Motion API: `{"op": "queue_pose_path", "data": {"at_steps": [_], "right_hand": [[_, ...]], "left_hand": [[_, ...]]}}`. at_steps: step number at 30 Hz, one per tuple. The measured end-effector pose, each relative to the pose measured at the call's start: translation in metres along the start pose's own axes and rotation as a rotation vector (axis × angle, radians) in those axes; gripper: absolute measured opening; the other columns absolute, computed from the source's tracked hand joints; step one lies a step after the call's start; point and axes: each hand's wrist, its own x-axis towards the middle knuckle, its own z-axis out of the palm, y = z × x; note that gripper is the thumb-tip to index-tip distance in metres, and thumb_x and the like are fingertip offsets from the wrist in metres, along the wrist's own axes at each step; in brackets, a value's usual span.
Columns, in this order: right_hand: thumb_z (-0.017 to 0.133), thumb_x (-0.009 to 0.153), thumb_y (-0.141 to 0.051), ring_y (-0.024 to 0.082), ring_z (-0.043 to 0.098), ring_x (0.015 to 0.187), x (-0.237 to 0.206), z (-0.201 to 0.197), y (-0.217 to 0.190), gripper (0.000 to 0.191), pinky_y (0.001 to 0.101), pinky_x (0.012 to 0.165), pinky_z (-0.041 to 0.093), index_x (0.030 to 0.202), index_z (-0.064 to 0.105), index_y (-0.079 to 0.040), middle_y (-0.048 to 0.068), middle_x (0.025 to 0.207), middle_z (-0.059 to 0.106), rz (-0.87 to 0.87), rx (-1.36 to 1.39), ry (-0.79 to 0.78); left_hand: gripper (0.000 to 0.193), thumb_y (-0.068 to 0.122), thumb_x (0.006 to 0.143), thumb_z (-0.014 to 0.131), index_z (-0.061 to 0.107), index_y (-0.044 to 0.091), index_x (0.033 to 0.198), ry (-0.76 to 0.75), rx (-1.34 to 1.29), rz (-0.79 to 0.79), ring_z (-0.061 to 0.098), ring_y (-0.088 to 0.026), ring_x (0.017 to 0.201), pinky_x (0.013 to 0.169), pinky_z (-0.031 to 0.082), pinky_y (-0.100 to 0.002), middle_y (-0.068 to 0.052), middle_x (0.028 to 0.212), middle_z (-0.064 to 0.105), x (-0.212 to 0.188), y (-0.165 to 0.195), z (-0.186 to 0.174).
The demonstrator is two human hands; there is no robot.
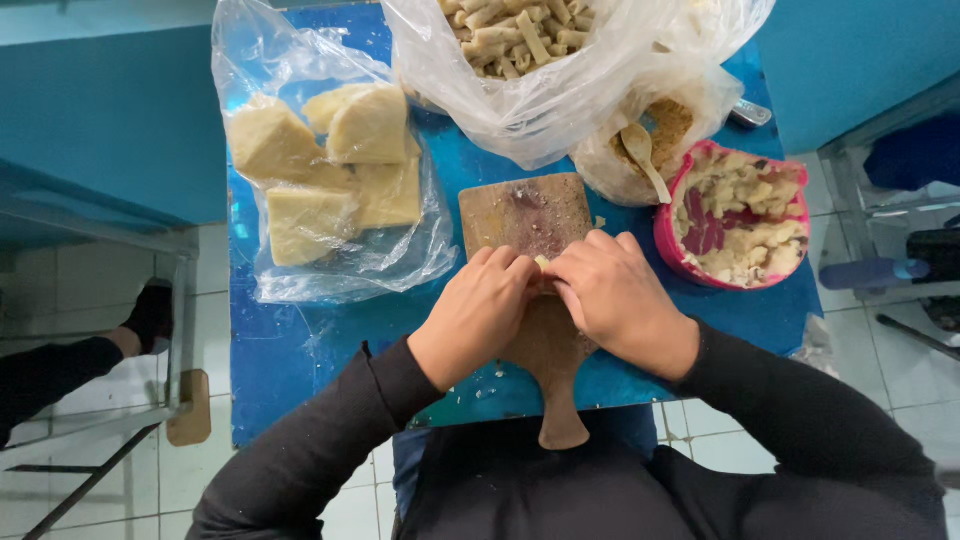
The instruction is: The person sits at a table folding filled dough wrappers. They hold a dough wrapper on a wooden board, scoop filling from a pink bowl with a spoon onto the wrapper, then fold and pinch the wrapper closed by hand, repeating with more wrappers.
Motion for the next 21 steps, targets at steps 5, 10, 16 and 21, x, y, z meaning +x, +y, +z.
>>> {"op": "queue_pose_path", "data": {"at_steps": [5,10,16,21], "right_hand": [[0.072,0.084,-0.014,0.028,0.062,0.090,0.007,0.005,0.020,0.005,0.0423,0.076,0.043,0.088,0.073,-0.015,0.002,0.087,0.071,0.113,0.177,-0.052],[0.073,0.082,-0.015,0.026,0.064,0.088,0.007,0.009,0.027,0.010,0.0410,0.081,0.045,0.091,0.069,-0.013,0.002,0.086,0.070,0.135,0.300,-0.083],[0.071,0.083,-0.010,0.026,0.061,0.092,-0.001,0.005,0.013,0.014,0.0422,0.077,0.040,0.096,0.070,-0.015,0.002,0.092,0.068,0.035,0.128,-0.020],[0.073,0.078,-0.014,0.027,0.060,0.090,-0.001,0.000,0.007,0.016,0.0427,0.075,0.038,0.094,0.070,-0.013,0.002,0.090,0.067,0.028,0.115,-0.005]], "left_hand": [[0.006,0.006,0.085,0.065,0.066,0.008,0.090,0.015,-0.053,-0.091,0.064,-0.035,0.090,0.081,0.051,-0.045,-0.012,0.089,0.066,0.008,-0.005,-0.001],[0.008,0.015,0.083,0.072,0.068,0.009,0.088,-0.050,-0.199,-0.259,0.067,-0.036,0.086,0.073,0.053,-0.046,-0.012,0.088,0.069,0.014,-0.008,-0.008],[0.010,0.007,0.084,0.069,0.067,0.008,0.094,0.023,-0.220,-0.137,0.063,-0.035,0.092,0.079,0.051,-0.045,-0.011,0.089,0.065,0.010,-0.006,-0.014],[0.008,0.004,0.088,0.066,0.066,0.006,0.096,0.022,-0.141,-0.044,0.061,-0.036,0.093,0.082,0.051,-0.045,-0.012,0.092,0.064,0.005,-0.002,-0.014]]}}
